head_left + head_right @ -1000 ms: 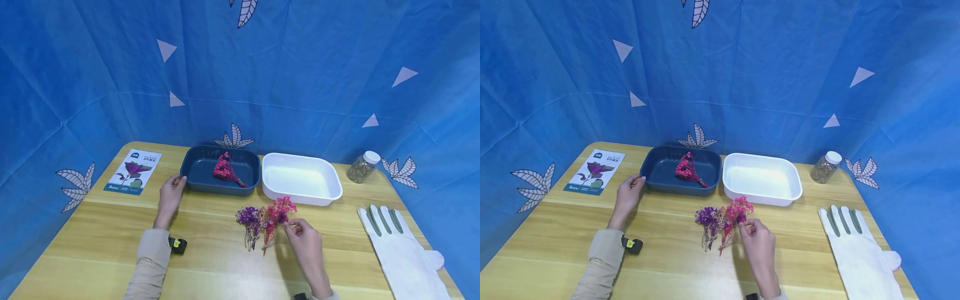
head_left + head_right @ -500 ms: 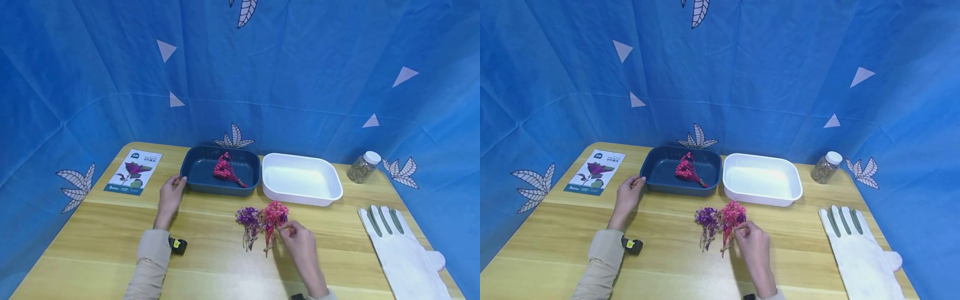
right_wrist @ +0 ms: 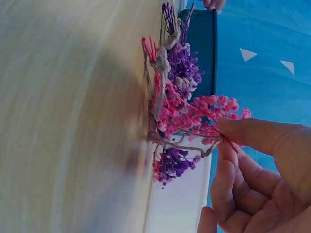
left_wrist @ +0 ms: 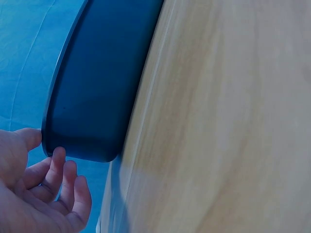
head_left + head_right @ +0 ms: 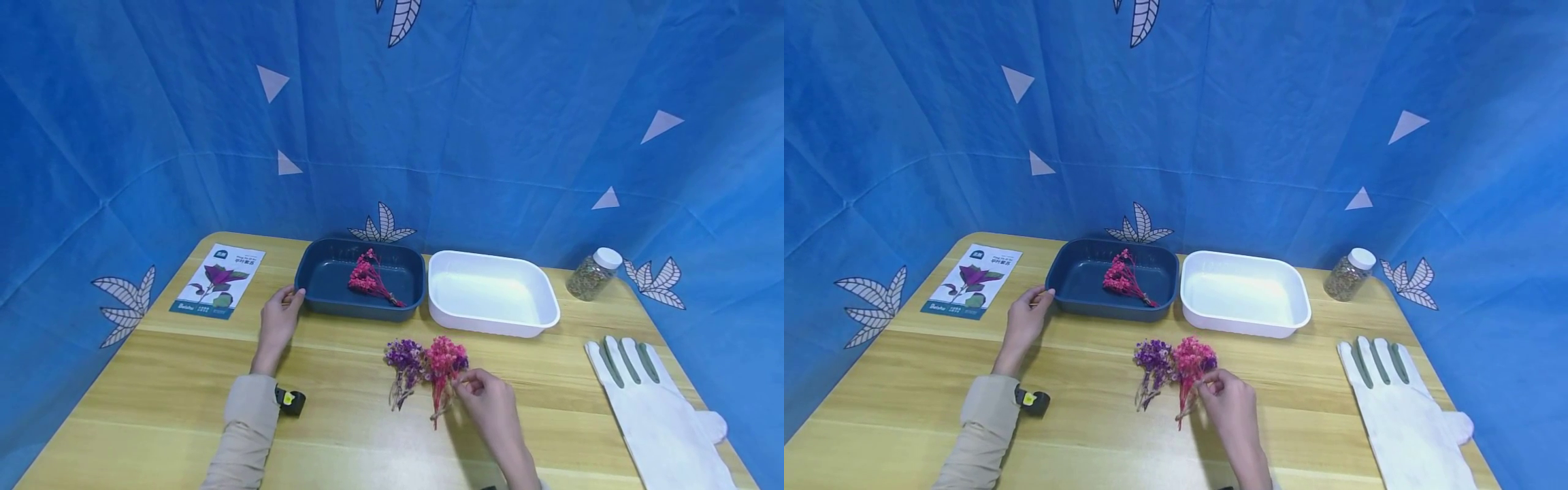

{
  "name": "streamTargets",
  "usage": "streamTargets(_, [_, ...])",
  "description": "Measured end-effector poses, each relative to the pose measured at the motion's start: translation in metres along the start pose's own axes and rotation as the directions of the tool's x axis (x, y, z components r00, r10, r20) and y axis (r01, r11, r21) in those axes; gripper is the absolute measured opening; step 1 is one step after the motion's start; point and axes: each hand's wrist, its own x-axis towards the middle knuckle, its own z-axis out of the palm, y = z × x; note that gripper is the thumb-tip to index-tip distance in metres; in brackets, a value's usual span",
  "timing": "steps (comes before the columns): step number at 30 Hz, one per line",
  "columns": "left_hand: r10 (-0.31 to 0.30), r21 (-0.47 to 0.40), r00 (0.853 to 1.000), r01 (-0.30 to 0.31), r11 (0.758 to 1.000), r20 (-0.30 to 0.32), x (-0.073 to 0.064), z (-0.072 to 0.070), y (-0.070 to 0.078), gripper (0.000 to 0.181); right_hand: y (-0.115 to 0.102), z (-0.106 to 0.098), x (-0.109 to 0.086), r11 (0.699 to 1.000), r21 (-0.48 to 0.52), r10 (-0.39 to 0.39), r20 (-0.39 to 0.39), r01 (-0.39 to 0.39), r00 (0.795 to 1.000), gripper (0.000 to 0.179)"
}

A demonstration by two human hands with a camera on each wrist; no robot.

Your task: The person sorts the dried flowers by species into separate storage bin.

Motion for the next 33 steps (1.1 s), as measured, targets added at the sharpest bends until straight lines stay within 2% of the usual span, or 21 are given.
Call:
streamTargets(6, [-0.001, -0.006, 1.0, 0.001, 1.0, -0.003, -0.001, -0.001, 0.0, 0.049, -0.003, -0.005, -0.003, 1.0, 0.011, 0.008, -0.006, -0.008, 1.0, 0.009])
streamTargets(15, [-0.013, -0.01, 1.0, 0.013, 1.0, 0.008, 0.0, 0.0, -0.001, 0.051, -0.01, -0.011, -0.002, 1.0, 0.013, -0.021, -0.118, 0.023, 0.993, 0.018])
streamTargets(18, [-0.012, -0.012, 1.0, 0.012, 1.0, 0.006, 0.0, 0.0, -0.001, 0.051, -0.011, -0.011, -0.003, 0.999, 0.02, -0.031, -0.134, 0.034, 0.99, 0.018])
streamTargets(22, [-0.002, -0.017, 1.0, 0.002, 1.0, 0.001, 0.001, 0.0, -0.001, 0.05, -0.011, -0.01, -0.004, 0.999, 0.021, -0.025, -0.116, 0.027, 0.993, 0.014])
streamTargets(33, [-0.002, -0.018, 1.0, 0.002, 1.0, 0.004, 0.001, 0.001, -0.002, 0.051, -0.003, -0.002, -0.005, 0.999, 0.021, 0.046, -0.004, -0.046, 0.999, 0.008])
